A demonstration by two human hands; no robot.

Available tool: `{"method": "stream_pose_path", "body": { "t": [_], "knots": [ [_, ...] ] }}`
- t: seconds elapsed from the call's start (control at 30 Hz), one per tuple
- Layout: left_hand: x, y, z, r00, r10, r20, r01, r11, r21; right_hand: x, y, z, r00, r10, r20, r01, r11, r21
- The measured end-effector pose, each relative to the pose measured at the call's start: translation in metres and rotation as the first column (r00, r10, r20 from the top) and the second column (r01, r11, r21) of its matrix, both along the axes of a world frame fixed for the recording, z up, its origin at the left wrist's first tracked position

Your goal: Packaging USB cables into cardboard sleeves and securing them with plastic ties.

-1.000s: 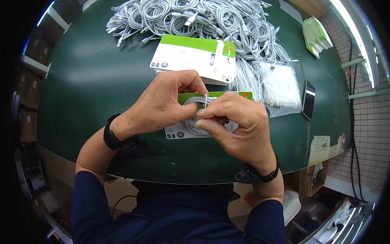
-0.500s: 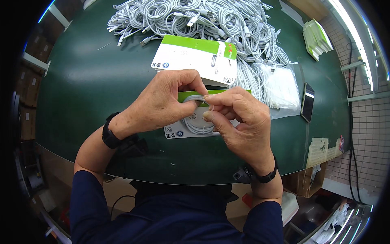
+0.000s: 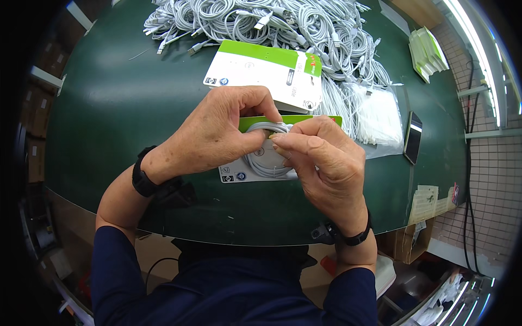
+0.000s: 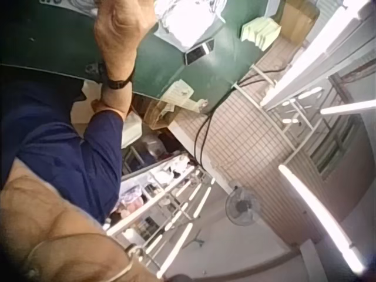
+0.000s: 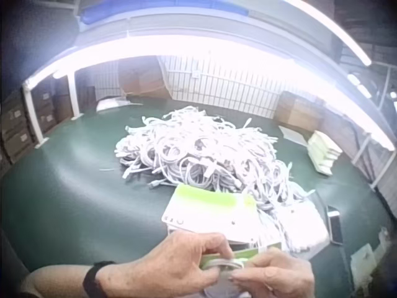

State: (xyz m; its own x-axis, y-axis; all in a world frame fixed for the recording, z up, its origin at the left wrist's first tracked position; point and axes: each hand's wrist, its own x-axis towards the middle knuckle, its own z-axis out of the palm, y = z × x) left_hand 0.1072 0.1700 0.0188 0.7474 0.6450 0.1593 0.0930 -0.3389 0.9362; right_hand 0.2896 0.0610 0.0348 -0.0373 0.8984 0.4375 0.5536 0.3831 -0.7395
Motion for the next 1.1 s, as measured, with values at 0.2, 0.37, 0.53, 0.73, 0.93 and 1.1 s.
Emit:
{"method": "stream_pose_path", "body": {
  "t": [0.2, 0.37, 0.53, 0.73, 0.93, 1.1],
  "knots": [
    [0.0, -0.001, 0.003, 1.0, 0.003, 0.023, -0.003, 1.0, 0.006, 0.005, 0.004, -0.007, 0.985, -0.002, 0.174, -0.042, 0.967, 0.25],
    [-0.002, -0.001, 0.004, 0.999, -0.003, 0.055, 0.004, 1.0, -0.026, 0.006, 0.007, -0.006, 0.967, -0.012, 0.256, -0.081, 0.933, 0.35],
    [-0.002, -0.001, 0.005, 0.998, 0.002, 0.057, -0.002, 1.0, -0.001, 0.004, 0.003, -0.009, 0.951, -0.054, 0.304, -0.084, 0.902, 0.424],
    [-0.003, -0.001, 0.009, 1.0, -0.012, 0.019, 0.012, 0.999, -0.038, 0.004, 0.003, -0.011, 0.937, -0.075, 0.343, -0.095, 0.887, 0.453],
    [-0.002, -0.001, 0.008, 1.0, -0.014, 0.027, 0.016, 0.998, -0.06, 0.004, 0.003, -0.011, 0.936, -0.072, 0.345, -0.096, 0.891, 0.445],
    [-0.002, -0.002, 0.007, 0.999, -0.005, 0.043, 0.006, 1.0, -0.024, 0.004, 0.006, -0.014, 0.938, -0.07, 0.339, -0.098, 0.886, 0.453]
  ]
}}
